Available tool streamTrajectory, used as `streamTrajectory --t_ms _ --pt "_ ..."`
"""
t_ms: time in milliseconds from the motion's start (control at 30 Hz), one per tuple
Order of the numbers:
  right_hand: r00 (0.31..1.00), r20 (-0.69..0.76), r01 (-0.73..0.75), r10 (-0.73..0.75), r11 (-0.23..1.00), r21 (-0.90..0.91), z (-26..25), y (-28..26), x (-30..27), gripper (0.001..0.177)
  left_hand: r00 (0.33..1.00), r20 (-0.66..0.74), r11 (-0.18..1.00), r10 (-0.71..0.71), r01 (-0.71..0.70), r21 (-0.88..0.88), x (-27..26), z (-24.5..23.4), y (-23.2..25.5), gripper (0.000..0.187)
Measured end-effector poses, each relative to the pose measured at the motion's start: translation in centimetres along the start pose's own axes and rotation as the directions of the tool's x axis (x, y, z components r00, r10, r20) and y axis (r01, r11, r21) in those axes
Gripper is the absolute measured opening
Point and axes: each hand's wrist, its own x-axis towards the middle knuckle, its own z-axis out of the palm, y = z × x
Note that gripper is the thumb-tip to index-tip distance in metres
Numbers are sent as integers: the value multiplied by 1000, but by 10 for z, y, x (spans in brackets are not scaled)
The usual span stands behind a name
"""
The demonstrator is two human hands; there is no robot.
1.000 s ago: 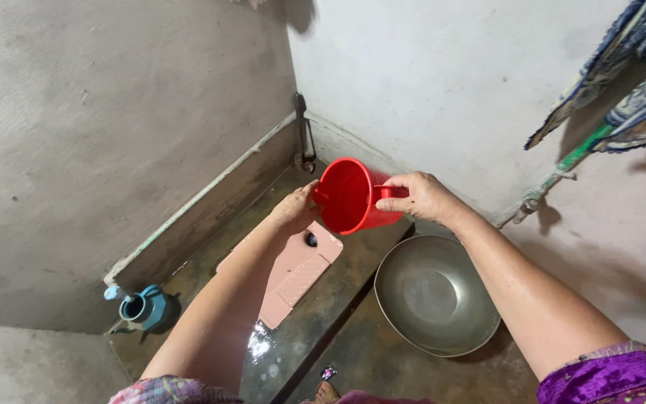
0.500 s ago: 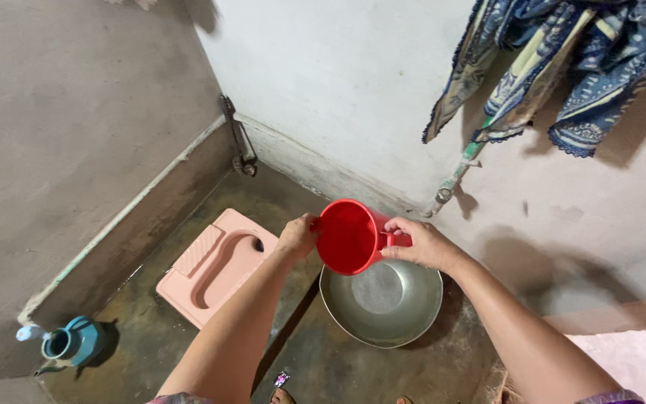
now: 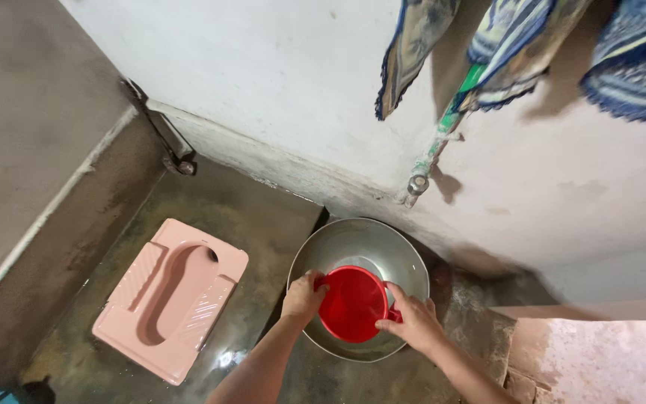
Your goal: The person pours water from a red mug into a squat toilet and a metal bowl, then rinses the mug and their hands under a tap.
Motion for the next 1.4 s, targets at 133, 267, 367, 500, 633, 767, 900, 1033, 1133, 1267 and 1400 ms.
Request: streamTrajectory --t_ms 133,267,367,500,633,767,900,1033,1133,1267,1400 --pt "993 27 -117 117 993 -5 76 60 59 102 997 74 996 -34 27 83 46 55 -45 28" --pt "996 -72 -42 44 999 21 155 116 107 104 995 93 988 -40 25 155 91 116 -103 28" --pt "992 -127 -28 24 999 -34 206 144 143 102 995 85 975 -57 38 220 128 164 -142 25" --pt "991 -45 -129 123 981 -145 247 162 185 102 999 38 950 -3 -9 313 169 216 -191 25" --pt "989 -138 -81 53 976 -201 280 181 227 107 998 11 936 59 -59 346 210 247 -225 23" --pt "986 -149 -110 77 968 -227 306 203 273 119 985 -69 930 159 -126 346 243 269 -243 17" --pt "960 -275 -98 55 984 -146 325 226 304 121 972 -89 909 219 -170 381 271 286 -254 19" --pt "934 -358 -84 22 984 -160 346 243 331 115 970 -44 867 241 -194 459 293 302 -261 20" --pt "921 -388 -45 -25 984 -172 356 251 344 119 971 -21 835 238 -193 515 303 311 -272 10" --pt "941 -339 -51 20 995 -81 374 253 338 113 982 35 841 184 -175 511 308 322 -289 18" --pt "956 -293 -74 18 981 -181 392 253 330 98 986 51 834 156 -159 528 302 329 -310 18"
